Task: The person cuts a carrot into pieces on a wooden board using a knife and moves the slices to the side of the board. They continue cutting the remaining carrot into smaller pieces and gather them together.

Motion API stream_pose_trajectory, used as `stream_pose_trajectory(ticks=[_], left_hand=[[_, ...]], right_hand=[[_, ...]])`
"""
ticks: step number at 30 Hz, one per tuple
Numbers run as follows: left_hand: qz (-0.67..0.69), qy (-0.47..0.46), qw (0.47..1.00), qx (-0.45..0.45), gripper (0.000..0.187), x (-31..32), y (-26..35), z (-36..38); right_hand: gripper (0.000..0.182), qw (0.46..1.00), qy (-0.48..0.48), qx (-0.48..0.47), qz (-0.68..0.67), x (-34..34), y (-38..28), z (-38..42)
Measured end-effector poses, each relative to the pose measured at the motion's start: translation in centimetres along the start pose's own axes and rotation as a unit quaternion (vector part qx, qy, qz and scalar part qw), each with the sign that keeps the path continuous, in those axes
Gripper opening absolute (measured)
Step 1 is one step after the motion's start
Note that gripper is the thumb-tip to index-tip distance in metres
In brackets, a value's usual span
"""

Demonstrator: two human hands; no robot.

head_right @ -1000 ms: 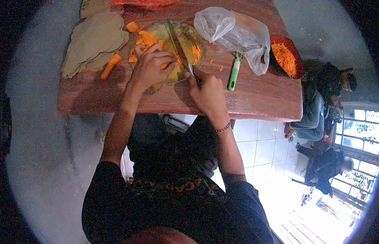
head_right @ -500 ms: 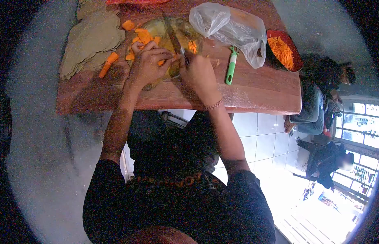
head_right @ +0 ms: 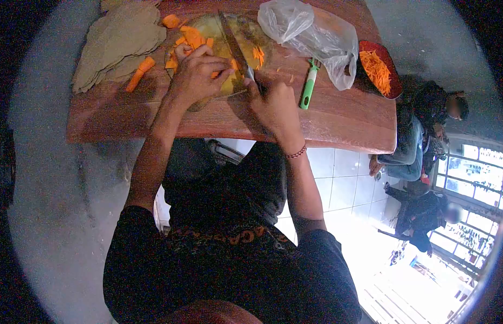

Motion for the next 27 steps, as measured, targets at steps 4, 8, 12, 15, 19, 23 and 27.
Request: stream_pose_trajectory(ticks=[4, 8, 12, 15, 19, 23, 27], left_hand=[[0.007, -0.010, 1.000, -0.010, 0.014, 0.1, -0.1, 0.0], [0.026, -0.009, 1.000, -0.015, 0.013, 0.8, -0.6, 0.2], [0.021, -0.013, 1.000, -0.010, 0.013, 0.2, -0.2, 0.0], [0.005, -0.014, 1.000, 0.000, 0.013, 0.0, 0.0, 0.0], [-0.004, -0.032, 0.999, -0.011, 0.013, 0.5, -0.2, 0.1], [0.022, -0.021, 1.000, -0.003, 0.014, 0.4, 0.0, 0.2], [0.033, 0.019, 0.999, -0.002, 0.015, -0.1, -0.1, 0.1]], right_hand=[[0.033, 1.000, 0.013, -0.010, 0.006, -0.1, 0.0, 0.2], [0.030, 0.999, -0.012, 0.031, -0.003, 0.0, 0.3, 0.6], [0.031, 1.000, 0.007, -0.023, 0.009, -0.2, -0.9, 0.2], [0.031, 0.999, 0.005, -0.027, 0.018, 0.2, -0.6, 0.3], [0.031, 0.997, 0.014, -0.066, 0.049, 0.6, -1.3, 0.0], [0.033, 0.994, 0.012, -0.081, 0.078, 1.2, -1.4, -2.1], [0.035, 0.993, 0.034, -0.073, 0.085, 1.1, -1.0, -3.3]])
Point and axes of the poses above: each hand's wrist, its own z-axis away from the middle knuckle, its own x-axis out of the palm, y = z × x, the point moved 10 cm from there along -z, towards the middle knuckle, and after that the axes turned 4 degrees about -x, right-handed, at the moved point
